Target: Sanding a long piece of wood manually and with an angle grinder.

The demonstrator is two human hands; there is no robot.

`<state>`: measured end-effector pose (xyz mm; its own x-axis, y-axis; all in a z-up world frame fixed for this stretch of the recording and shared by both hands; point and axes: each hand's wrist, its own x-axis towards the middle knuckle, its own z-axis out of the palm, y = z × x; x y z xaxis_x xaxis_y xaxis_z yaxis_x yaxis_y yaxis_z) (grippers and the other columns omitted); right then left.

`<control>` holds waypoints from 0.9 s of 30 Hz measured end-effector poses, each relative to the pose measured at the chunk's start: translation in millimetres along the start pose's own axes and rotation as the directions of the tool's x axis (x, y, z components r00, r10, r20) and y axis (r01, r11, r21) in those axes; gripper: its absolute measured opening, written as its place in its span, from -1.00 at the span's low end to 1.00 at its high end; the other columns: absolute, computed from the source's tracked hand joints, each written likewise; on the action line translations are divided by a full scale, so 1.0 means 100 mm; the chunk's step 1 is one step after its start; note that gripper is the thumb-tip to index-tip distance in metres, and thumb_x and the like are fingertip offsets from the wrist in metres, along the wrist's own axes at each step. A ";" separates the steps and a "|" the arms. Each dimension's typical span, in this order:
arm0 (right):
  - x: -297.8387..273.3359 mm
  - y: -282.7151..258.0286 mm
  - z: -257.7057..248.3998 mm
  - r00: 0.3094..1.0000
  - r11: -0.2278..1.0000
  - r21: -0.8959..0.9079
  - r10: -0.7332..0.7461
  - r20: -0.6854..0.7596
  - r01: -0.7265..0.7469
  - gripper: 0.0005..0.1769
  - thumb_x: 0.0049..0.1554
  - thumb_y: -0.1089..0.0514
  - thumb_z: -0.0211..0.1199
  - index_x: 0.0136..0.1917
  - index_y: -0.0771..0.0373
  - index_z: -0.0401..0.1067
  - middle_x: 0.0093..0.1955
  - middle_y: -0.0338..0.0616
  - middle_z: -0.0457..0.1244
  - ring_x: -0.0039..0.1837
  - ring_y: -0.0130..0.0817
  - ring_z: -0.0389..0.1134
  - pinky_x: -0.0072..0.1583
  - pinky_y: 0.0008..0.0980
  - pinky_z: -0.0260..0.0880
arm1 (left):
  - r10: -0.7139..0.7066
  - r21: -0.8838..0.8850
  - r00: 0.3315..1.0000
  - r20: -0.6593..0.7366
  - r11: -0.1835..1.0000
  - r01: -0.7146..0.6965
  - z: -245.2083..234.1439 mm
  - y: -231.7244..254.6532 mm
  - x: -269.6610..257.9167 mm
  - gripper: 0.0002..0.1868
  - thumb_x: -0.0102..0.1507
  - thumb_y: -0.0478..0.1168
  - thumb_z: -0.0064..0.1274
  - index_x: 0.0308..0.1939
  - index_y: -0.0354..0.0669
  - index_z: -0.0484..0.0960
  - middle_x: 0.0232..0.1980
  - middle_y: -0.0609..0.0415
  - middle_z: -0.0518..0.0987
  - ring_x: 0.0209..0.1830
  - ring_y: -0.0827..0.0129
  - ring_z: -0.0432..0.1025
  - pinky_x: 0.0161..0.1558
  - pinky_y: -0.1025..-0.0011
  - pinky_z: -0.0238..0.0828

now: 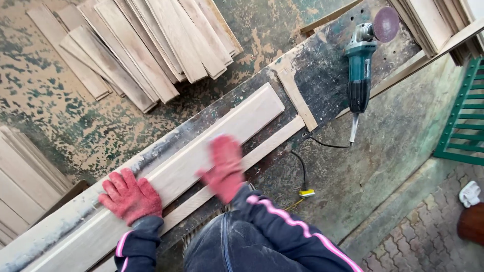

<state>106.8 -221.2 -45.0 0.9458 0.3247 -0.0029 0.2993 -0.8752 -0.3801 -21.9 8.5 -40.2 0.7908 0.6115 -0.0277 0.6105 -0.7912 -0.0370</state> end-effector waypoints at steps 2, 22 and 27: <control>-0.20 -0.38 0.21 0.884 0.904 0.239 -0.408 0.226 0.356 0.13 0.07 -0.69 -0.30 0.68 0.00 -0.09 0.72 0.10 -0.14 0.74 0.11 -0.23 0.66 0.32 -0.44 | 0.000 -0.007 0.999 -0.032 1.000 0.000 0.00 0.01 0.02 -0.33 0.46 0.08 -0.23 0.54 -0.23 0.51 0.56 -0.33 0.43 0.64 -0.20 0.09 0.56 -0.12 -0.19; 0.91 0.95 0.22 0.867 0.860 -0.356 -0.176 0.466 0.366 -0.04 0.26 -0.59 -0.39 0.73 -0.10 -0.25 0.78 -0.28 -0.33 0.76 -0.28 -0.41 0.65 0.21 -0.56 | -0.047 0.051 0.993 0.110 0.998 0.041 -0.03 0.03 0.03 -0.32 0.46 0.08 -0.24 0.60 -0.14 0.38 0.64 -0.24 0.28 0.69 -0.12 -0.06 0.60 -0.10 -0.32; 0.96 1.05 -0.33 0.968 0.975 -0.211 0.111 0.225 -0.063 -0.02 0.30 -0.53 -0.31 0.72 0.10 -0.23 0.76 0.09 -0.32 0.75 -0.02 -0.40 0.61 0.21 -0.64 | -0.264 0.339 0.929 0.258 0.926 0.169 -0.04 0.13 0.03 -0.28 0.44 0.22 -0.27 0.68 0.24 0.19 0.74 0.09 0.07 0.76 0.12 -0.24 0.65 -0.03 -0.58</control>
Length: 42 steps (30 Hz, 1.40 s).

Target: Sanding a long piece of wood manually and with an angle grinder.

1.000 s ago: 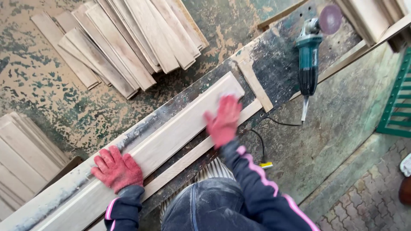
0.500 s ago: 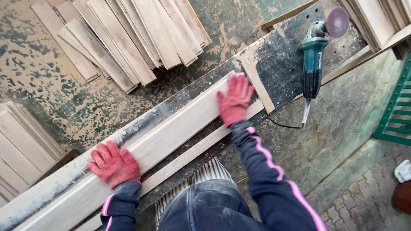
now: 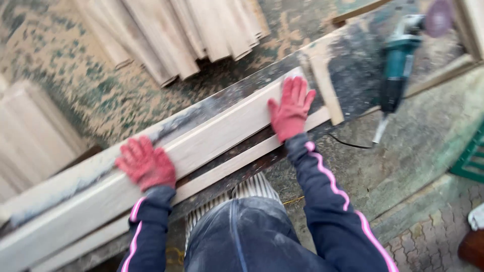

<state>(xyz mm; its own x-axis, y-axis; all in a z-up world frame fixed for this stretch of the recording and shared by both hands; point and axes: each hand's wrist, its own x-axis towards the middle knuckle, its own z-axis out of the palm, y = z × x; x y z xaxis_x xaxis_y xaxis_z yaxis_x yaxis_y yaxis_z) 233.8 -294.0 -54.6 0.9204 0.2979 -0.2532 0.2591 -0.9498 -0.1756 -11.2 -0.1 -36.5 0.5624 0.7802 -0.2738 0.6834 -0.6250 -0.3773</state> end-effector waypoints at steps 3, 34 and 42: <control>-0.82 -1.03 0.35 0.949 0.941 -0.129 -0.316 -0.003 0.313 0.00 0.12 -0.46 0.18 0.59 0.18 0.19 0.62 0.14 0.07 0.67 0.08 -0.05 0.59 0.27 -0.26 | 0.063 -0.170 0.998 -0.014 0.983 -0.065 -0.12 -0.01 -0.01 -0.27 0.39 0.17 -0.17 0.61 0.03 0.29 0.66 -0.12 0.21 0.70 -0.03 -0.10 0.60 -0.11 -0.41; -1.37 -1.11 0.60 0.654 0.657 0.078 -0.754 0.064 0.750 -0.08 0.23 -0.57 -0.20 0.62 0.00 0.11 0.69 0.09 -0.09 0.71 0.10 -0.23 0.59 0.29 -0.41 | 0.078 -0.540 0.792 -0.605 0.692 -0.480 0.34 -0.46 -0.21 -0.43 0.25 0.04 0.15 0.35 0.10 0.56 0.23 0.08 0.48 0.41 0.10 0.24 0.52 -0.23 -0.11; -1.20 -0.42 0.27 0.616 0.614 -0.048 -0.786 0.055 0.788 -0.19 0.28 -0.48 -0.10 0.65 -0.12 0.07 0.72 -0.15 -0.11 0.72 -0.11 -0.23 0.62 0.27 -0.44 | 0.124 -0.458 0.736 -0.665 0.711 -0.534 0.33 -0.45 -0.25 -0.41 0.18 -0.08 0.25 0.31 -0.01 0.59 0.22 -0.01 0.44 0.36 0.06 0.23 0.48 -0.27 -0.02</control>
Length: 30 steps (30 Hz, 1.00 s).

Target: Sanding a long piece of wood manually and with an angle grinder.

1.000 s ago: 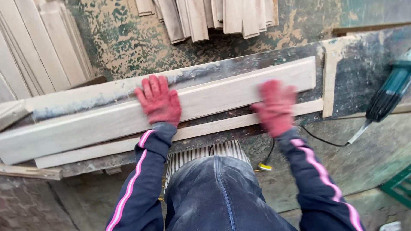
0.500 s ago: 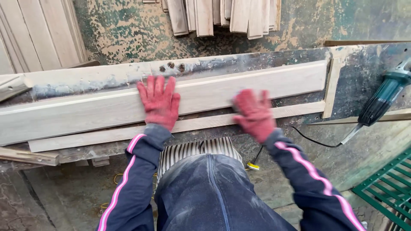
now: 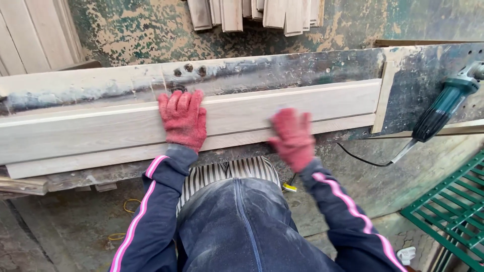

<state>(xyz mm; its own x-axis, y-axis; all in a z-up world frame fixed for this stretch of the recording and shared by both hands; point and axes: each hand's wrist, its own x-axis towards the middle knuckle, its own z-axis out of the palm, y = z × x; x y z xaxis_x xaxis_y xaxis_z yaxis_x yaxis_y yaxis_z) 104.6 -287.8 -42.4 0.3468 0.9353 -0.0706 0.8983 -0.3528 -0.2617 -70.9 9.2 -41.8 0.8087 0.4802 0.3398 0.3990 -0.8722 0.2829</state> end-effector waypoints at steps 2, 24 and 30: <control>-0.41 0.63 -0.04 0.979 0.975 -0.095 0.204 0.005 -0.203 -0.19 0.32 -0.47 -0.32 0.72 -0.20 -0.16 0.76 -0.32 -0.35 0.72 -0.22 -0.45 0.59 0.15 -0.62 | 0.001 0.032 1.000 -0.006 0.999 -0.001 0.01 0.04 -0.03 -0.46 0.22 -0.07 0.20 0.30 0.05 0.60 0.19 0.03 0.43 0.35 0.07 0.24 0.42 -0.28 0.05; 0.74 0.24 -0.35 0.759 0.757 0.064 -0.646 -0.081 0.651 -0.25 0.35 -0.39 -0.31 0.36 0.12 0.43 0.39 0.01 0.27 0.47 0.05 0.22 0.46 0.26 0.12 | -0.440 0.227 0.895 -0.074 0.866 0.444 0.19 0.35 0.22 -0.66 0.21 0.05 0.29 -0.36 0.01 0.48 -0.09 0.06 0.42 0.21 0.08 0.35 0.46 -0.22 -0.01; 0.81 0.24 -0.45 0.694 0.689 0.086 -0.718 -0.047 0.719 -0.25 0.35 -0.39 -0.26 0.48 0.11 0.36 0.46 -0.01 0.24 0.55 -0.02 0.14 0.51 0.24 0.03 | -0.464 0.163 0.878 -0.114 0.863 0.478 0.08 0.42 0.30 -0.70 0.25 0.02 0.27 -0.28 -0.03 0.52 -0.02 0.04 0.43 0.24 0.07 0.33 0.48 -0.22 -0.04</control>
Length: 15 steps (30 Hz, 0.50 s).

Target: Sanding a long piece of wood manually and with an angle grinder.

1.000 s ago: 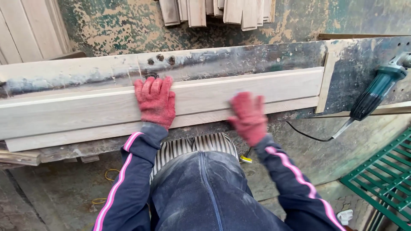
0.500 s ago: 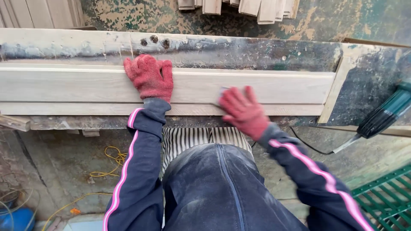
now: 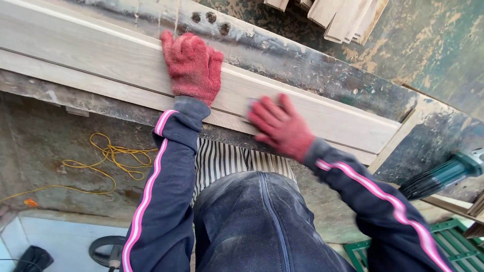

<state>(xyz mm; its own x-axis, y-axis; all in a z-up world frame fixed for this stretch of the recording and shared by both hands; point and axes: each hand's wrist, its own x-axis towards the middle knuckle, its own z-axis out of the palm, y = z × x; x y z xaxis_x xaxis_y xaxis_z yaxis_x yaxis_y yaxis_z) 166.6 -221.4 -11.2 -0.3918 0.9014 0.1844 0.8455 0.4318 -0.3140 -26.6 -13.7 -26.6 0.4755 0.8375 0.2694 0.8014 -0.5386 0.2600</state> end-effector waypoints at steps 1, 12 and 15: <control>-0.26 0.09 -0.10 0.999 0.999 -0.045 0.022 0.034 -0.021 -0.29 0.35 -0.36 -0.24 0.44 0.10 0.39 0.45 -0.03 0.25 0.54 -0.01 0.17 0.50 0.27 0.04 | -0.002 -0.022 1.000 -0.009 1.000 0.002 0.00 0.00 0.00 -0.71 0.26 0.02 0.26 -0.26 -0.03 0.53 0.00 0.04 0.43 0.25 0.06 0.33 0.48 -0.22 -0.04; 0.49 -0.09 0.16 0.996 0.997 0.017 -0.077 -0.047 0.078 -0.28 0.34 -0.37 -0.13 0.44 0.17 0.39 0.45 0.05 0.25 0.51 0.02 0.20 0.49 0.25 0.11 | 0.038 -0.162 0.996 -0.078 0.986 -0.050 0.03 0.06 -0.05 -0.75 0.32 -0.02 0.21 -0.13 -0.09 0.60 0.13 0.01 0.45 0.31 0.04 0.30 0.50 -0.22 -0.09; 0.12 -0.02 0.04 0.999 0.998 0.043 -0.037 -0.029 0.038 -0.25 0.34 -0.40 -0.17 0.48 0.12 0.36 0.49 0.00 0.23 0.55 0.00 0.15 0.52 0.26 -0.01 | 0.067 -0.210 0.994 -0.083 0.974 -0.083 0.04 0.06 -0.06 -0.76 0.34 -0.04 0.20 -0.09 -0.11 0.63 0.17 0.00 0.45 0.32 0.03 0.30 0.50 -0.22 -0.11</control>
<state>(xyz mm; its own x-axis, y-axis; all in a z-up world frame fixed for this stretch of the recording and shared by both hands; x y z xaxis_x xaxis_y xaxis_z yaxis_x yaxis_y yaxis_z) 159.1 -211.1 -12.1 -0.4120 0.8835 0.2229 0.8134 0.4668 -0.3469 -23.0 -21.2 -30.5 0.4959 0.7891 0.3625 0.6651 -0.6136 0.4257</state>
